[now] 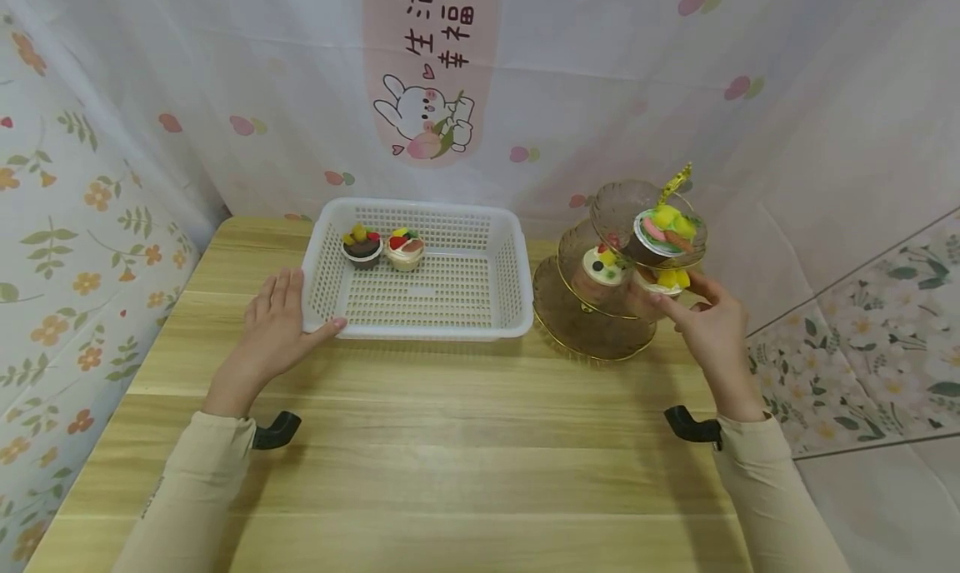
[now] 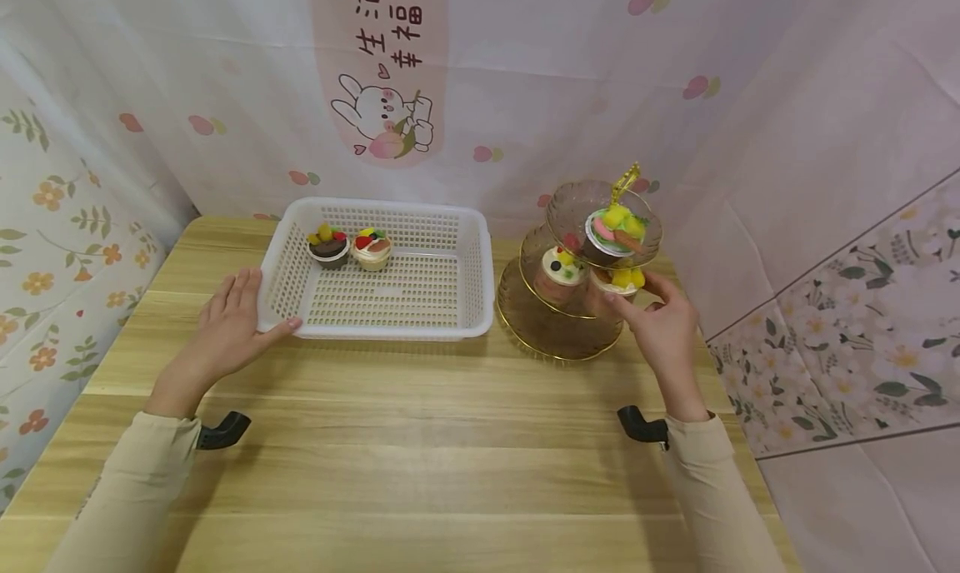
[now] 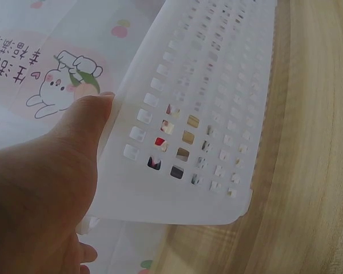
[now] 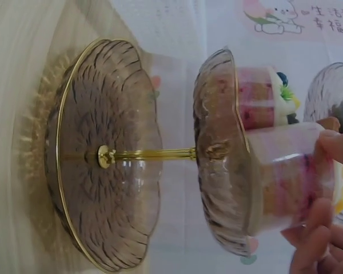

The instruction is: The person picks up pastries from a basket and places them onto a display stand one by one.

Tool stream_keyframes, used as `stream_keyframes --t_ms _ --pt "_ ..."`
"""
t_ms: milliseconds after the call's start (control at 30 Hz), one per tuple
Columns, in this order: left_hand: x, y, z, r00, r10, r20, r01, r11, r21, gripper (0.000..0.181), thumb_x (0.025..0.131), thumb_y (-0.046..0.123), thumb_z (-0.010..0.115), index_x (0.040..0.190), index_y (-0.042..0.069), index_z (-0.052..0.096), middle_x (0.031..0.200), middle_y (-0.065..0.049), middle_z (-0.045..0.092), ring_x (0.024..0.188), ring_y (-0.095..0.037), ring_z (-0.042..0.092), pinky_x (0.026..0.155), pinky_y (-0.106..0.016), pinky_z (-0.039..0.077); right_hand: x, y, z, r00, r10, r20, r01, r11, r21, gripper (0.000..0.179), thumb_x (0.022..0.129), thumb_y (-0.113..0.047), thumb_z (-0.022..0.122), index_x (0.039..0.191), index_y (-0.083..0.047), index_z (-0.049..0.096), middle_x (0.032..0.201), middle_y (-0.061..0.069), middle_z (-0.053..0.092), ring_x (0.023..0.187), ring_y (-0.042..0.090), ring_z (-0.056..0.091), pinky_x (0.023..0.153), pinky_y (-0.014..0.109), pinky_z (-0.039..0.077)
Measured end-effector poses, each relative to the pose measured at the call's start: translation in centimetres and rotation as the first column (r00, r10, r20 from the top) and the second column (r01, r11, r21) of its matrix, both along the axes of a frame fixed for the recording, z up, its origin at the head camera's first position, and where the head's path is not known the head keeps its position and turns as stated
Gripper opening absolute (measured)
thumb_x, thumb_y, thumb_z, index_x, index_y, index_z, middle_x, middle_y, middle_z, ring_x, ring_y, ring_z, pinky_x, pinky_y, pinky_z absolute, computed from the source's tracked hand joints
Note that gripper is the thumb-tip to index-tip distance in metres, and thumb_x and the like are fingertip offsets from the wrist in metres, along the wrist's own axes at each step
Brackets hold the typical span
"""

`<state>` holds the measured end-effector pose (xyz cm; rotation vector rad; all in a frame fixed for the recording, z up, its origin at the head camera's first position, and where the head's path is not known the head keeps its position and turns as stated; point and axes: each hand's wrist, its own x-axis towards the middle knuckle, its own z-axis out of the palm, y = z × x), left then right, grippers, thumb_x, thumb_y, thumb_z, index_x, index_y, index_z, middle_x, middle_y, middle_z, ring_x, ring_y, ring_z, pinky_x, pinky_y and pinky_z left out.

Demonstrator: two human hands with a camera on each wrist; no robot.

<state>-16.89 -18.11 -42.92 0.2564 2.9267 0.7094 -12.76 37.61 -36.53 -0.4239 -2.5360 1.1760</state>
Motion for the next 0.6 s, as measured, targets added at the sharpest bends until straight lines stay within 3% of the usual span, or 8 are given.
stream_keyframes --t_ms 167,333,433,533,600 --pt "0.0 0.0 -0.1 1.0 0.0 -0.014 0.0 1.0 0.003 0.112 0.091 0.067 0.052 0.156 -0.006 -0.001 0.162 -0.035 0.002 0.149 -0.055 0.0 0.113 -0.074 0.007 -0.6 -0.1 -0.7 0.992 -0.061 -0.109 0.056 0.997 -0.049 0.057 0.08 -0.029 0.083 0.132 -0.015 0.064 0.125 0.007 0.068 0.042 0.001 0.042 0.042 0.017 0.037" --pt "0.0 0.0 -0.2 1.0 0.002 -0.021 -0.002 1.0 0.001 0.111 0.091 0.067 0.053 0.156 -0.006 0.0 0.162 -0.035 0.002 0.148 -0.056 0.001 0.113 -0.074 0.007 -1.2 -0.2 -1.5 0.978 -0.112 -0.174 0.099 0.992 -0.08 0.056 0.078 -0.029 0.084 0.129 -0.014 0.065 0.12 0.001 0.068 0.067 -0.003 0.052 0.053 0.013 0.039" --pt "0.0 0.0 -0.3 1.0 0.003 -0.018 -0.003 1.0 -0.001 0.112 0.091 0.068 0.052 0.156 -0.006 0.0 0.162 -0.034 0.001 0.149 -0.056 0.001 0.114 -0.074 0.007 -1.6 -0.3 -1.9 0.972 -0.135 -0.19 0.118 0.989 -0.094 0.055 0.079 -0.03 0.084 0.128 -0.014 0.065 0.118 -0.003 0.068 0.07 -0.002 0.053 0.056 0.013 0.04" --pt "-0.1 -0.1 -0.3 1.0 0.004 -0.019 -0.004 1.0 -0.001 0.112 0.09 0.068 0.052 0.156 -0.006 0.0 0.162 -0.034 0.002 0.149 -0.055 0.001 0.114 -0.074 0.007 -2.0 -0.4 -2.1 0.968 -0.151 -0.202 0.13 0.985 -0.111 0.053 0.078 -0.032 0.084 0.125 -0.015 0.066 0.115 -0.009 0.066 0.062 0.0 0.048 0.055 0.014 0.039" --pt "-0.1 -0.1 -0.4 1.0 0.005 -0.019 -0.005 1.0 -0.001 0.112 0.09 0.068 0.052 0.156 -0.006 0.0 0.162 -0.034 0.002 0.149 -0.055 0.001 0.114 -0.074 0.007 -2.3 -0.4 -2.3 0.963 -0.157 -0.218 0.132 0.983 -0.124 0.053 0.077 -0.032 0.085 0.124 -0.015 0.067 0.114 -0.011 0.066 0.074 0.0 0.054 0.06 0.014 0.04"
